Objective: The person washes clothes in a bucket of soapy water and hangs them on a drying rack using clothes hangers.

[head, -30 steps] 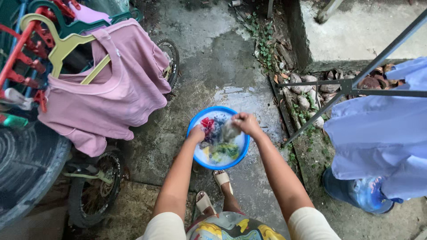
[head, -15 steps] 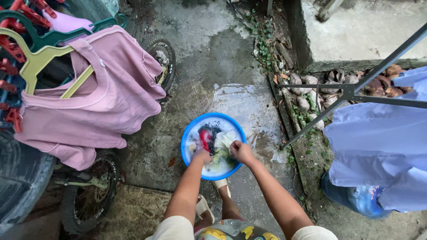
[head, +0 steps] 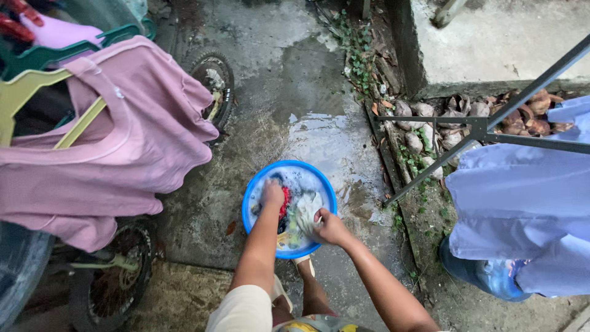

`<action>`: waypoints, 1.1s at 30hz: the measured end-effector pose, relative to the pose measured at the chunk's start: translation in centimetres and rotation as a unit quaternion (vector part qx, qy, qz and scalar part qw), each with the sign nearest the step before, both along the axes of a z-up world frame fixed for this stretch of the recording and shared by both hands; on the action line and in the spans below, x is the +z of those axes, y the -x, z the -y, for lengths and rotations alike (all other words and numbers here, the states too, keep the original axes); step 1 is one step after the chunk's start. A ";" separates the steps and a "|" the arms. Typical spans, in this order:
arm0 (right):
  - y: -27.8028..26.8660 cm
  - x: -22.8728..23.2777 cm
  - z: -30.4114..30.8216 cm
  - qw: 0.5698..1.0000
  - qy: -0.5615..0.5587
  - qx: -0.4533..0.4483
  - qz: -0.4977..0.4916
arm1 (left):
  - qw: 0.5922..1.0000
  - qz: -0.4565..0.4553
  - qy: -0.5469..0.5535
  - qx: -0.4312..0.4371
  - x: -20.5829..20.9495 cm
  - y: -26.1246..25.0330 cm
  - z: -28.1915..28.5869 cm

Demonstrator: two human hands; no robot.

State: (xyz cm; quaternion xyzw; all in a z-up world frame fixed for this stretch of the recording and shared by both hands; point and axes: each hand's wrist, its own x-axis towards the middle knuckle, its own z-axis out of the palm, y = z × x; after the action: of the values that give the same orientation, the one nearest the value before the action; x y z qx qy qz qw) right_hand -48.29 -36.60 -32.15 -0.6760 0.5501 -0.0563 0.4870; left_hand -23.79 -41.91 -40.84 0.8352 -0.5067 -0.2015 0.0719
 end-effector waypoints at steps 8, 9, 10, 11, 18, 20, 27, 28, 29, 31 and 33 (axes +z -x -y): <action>1.6 -4.6 -0.2 1.000 -0.002 -0.010 0.017 | 0.976 -0.142 -0.153 0.054 -0.7 0.5 -3.0; 1.6 -5.0 0.1 1.000 0.003 -0.005 0.003 | 0.977 -0.156 -0.139 0.051 -0.7 0.5 -3.6; 1.6 -5.3 0.2 1.000 0.007 0.000 -0.011 | 0.977 -0.169 -0.124 0.047 -0.6 0.5 -4.3; 1.6 -5.4 0.6 1.000 0.009 0.004 -0.009 | 0.977 -0.181 -0.106 0.045 -0.4 0.3 -4.5; 2.4 -5.2 3.0 0.993 0.043 -0.075 0.078 | 0.962 -0.269 0.016 0.036 1.0 1.1 -8.9; 2.3 -5.0 3.3 0.990 0.024 -0.099 0.097 | 0.959 -0.281 0.003 0.040 1.7 2.0 -10.5; 0.8 -3.1 3.2 0.987 -0.025 -0.129 0.096 | 0.957 -0.282 0.057 -0.044 4.8 5.0 -14.5; 0.6 -2.9 3.1 0.990 -0.033 -0.115 0.069 | 0.956 -0.280 0.054 -0.064 4.4 5.4 -14.9; 0.4 -2.8 3.0 0.990 -0.034 -0.115 0.069 | 0.955 -0.270 0.055 -0.111 3.9 5.8 -15.1; -0.2 -2.7 2.9 0.995 0.028 -0.082 0.057 | 0.936 -0.220 0.087 -0.262 2.9 6.1 -14.5; -0.7 -2.2 2.8 0.992 0.053 -0.086 0.074 | 0.924 -0.252 0.038 -0.284 2.1 5.3 -13.2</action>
State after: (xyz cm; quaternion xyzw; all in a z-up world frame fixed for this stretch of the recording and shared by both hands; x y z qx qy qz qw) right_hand -47.57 -39.39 -34.37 -0.6453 0.5645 -0.1772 0.4833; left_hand -29.14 -28.69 -38.71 0.5748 -0.6951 -0.3974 0.1689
